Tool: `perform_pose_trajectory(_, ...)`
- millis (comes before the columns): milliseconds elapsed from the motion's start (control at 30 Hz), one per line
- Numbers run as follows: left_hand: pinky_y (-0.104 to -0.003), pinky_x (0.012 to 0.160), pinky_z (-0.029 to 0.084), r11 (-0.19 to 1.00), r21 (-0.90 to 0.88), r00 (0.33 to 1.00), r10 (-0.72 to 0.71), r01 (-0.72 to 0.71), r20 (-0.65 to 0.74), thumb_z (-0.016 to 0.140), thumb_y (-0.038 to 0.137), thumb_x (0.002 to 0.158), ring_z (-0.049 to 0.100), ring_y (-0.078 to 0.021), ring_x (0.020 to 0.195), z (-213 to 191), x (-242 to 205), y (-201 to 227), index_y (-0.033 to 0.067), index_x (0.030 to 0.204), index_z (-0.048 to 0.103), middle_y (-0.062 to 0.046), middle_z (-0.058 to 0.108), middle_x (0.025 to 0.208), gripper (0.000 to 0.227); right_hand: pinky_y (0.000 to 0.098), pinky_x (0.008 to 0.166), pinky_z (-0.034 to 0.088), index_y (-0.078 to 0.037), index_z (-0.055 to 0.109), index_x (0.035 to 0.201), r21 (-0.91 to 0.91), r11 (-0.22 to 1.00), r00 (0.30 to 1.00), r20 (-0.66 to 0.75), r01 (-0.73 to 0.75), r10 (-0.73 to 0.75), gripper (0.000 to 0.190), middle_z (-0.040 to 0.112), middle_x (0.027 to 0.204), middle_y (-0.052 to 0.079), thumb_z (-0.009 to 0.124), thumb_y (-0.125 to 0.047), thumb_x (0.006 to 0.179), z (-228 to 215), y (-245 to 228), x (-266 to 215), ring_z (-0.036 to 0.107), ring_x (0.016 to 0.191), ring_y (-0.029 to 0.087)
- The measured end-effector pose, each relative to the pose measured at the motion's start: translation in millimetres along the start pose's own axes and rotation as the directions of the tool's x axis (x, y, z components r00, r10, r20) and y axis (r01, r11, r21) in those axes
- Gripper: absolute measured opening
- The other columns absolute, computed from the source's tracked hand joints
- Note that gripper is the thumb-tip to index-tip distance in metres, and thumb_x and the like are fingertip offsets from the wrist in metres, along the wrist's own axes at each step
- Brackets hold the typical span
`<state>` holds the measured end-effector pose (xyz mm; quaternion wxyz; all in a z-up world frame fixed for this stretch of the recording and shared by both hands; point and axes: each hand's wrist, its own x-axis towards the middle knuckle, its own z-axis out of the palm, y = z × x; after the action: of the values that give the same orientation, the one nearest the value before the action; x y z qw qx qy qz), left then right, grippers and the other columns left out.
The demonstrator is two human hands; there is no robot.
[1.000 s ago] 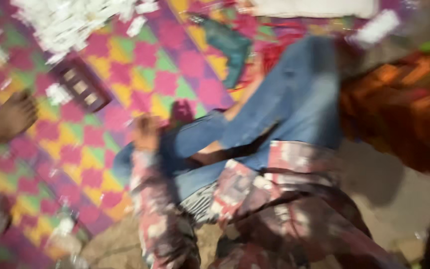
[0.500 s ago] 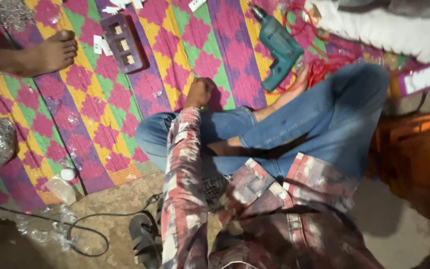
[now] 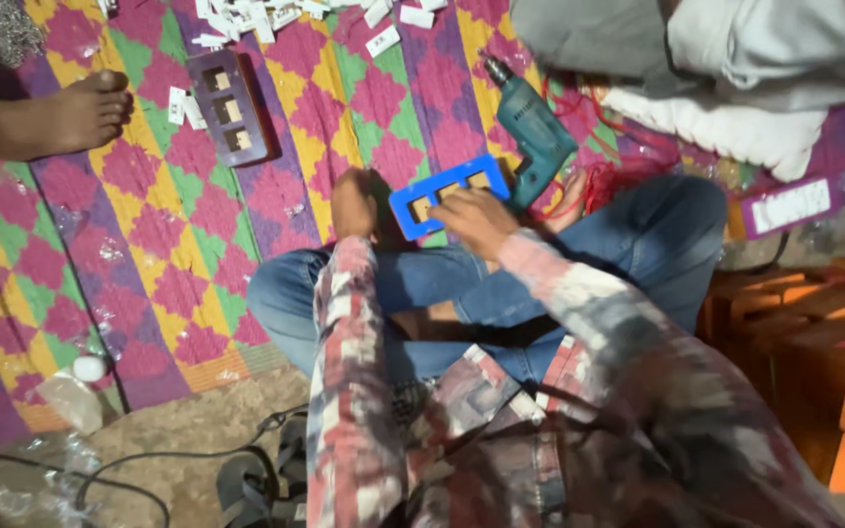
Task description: The person sits on a mat and uses a corded drill to fasten plastic switchboard frames onto small wooden blocks. They handle multiple frames of different colors, aligning them with the wood and driving screws to secure them.
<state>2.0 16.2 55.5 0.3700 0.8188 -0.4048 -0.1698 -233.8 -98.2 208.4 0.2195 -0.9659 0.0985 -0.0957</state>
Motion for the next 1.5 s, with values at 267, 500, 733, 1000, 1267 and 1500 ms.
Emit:
perform_pose_trajectory(267,-0.050,0.097,0.049,0.999,0.039,0.980,-0.001,-0.006,0.197,0.073,0.003,0.074,0.061,-0.0408,0.116,-32,-18,72,0.0072,0.121,0.063,-0.018,0.067,0.120,0.048,0.0477,0.092,0.046,-0.013,0.065,0.108,0.031,0.986,0.971,-0.171,-0.162,0.165,0.030,0.067,0.106,0.007,0.076,-0.018,0.080,72,42,-25,0.061,0.106,0.028)
perform_pose_trajectory(500,-0.054,0.103,0.035,0.944,0.197,0.922,0.189,-0.265,0.337,0.096,0.025,0.044,0.048,-0.0400,0.124,3,-26,117,-0.0043,0.136,0.044,-0.023,0.053,0.132,0.109,0.0523,0.102,0.037,0.013,0.054,0.123,0.256,0.439,0.231,-0.572,-0.861,0.787,0.079,0.055,0.119,0.029,0.095,-0.036,0.076,75,133,-86,0.049,0.115,0.044)
perform_pose_trajectory(733,-0.047,0.105,0.040,0.900,0.379,0.952,0.107,-0.216,0.288,0.087,0.011,0.055,0.053,-0.0348,0.119,17,-24,94,0.0040,0.132,0.052,-0.015,0.058,0.124,0.085,0.0430,0.088,0.053,-0.006,0.068,0.119,0.881,-0.227,-0.027,0.238,-0.416,0.971,0.056,0.068,0.110,0.007,0.088,-0.027,0.071,115,161,-78,0.065,0.098,0.024)
perform_pose_trajectory(1000,-0.048,0.108,0.037,0.888,0.411,0.974,0.145,-0.205,0.172,0.086,0.011,0.059,0.052,-0.0357,0.121,14,-22,81,0.0093,0.133,0.055,-0.015,0.057,0.124,0.080,0.0404,0.074,0.058,-0.011,0.068,0.110,0.782,-0.590,0.247,0.543,0.202,0.803,0.030,0.062,0.098,0.005,0.086,-0.011,0.085,126,198,-91,0.065,0.085,0.021)
perform_pose_trajectory(1267,-0.051,0.106,0.035,0.930,0.335,0.971,0.074,-0.150,0.229,0.096,0.028,0.048,0.051,-0.0360,0.121,5,-23,89,0.0060,0.133,0.055,-0.016,0.057,0.125,0.097,0.0280,0.065,0.054,0.006,0.051,0.134,0.185,-0.789,0.679,0.419,0.586,0.603,0.054,0.064,0.131,0.023,0.071,-0.023,0.093,76,179,-92,0.067,0.080,0.018)
perform_pose_trajectory(1500,-0.046,0.103,0.040,0.882,0.438,0.966,0.064,-0.172,0.251,0.093,0.025,0.055,0.055,-0.0326,0.116,15,-25,87,0.0062,0.126,0.058,-0.013,0.061,0.119,0.081,0.0271,0.057,0.050,-0.002,0.054,0.132,0.687,-0.684,0.693,0.369,0.247,0.620,0.036,0.070,0.121,0.012,0.071,-0.020,0.105,49,154,-96,0.062,0.070,0.013)
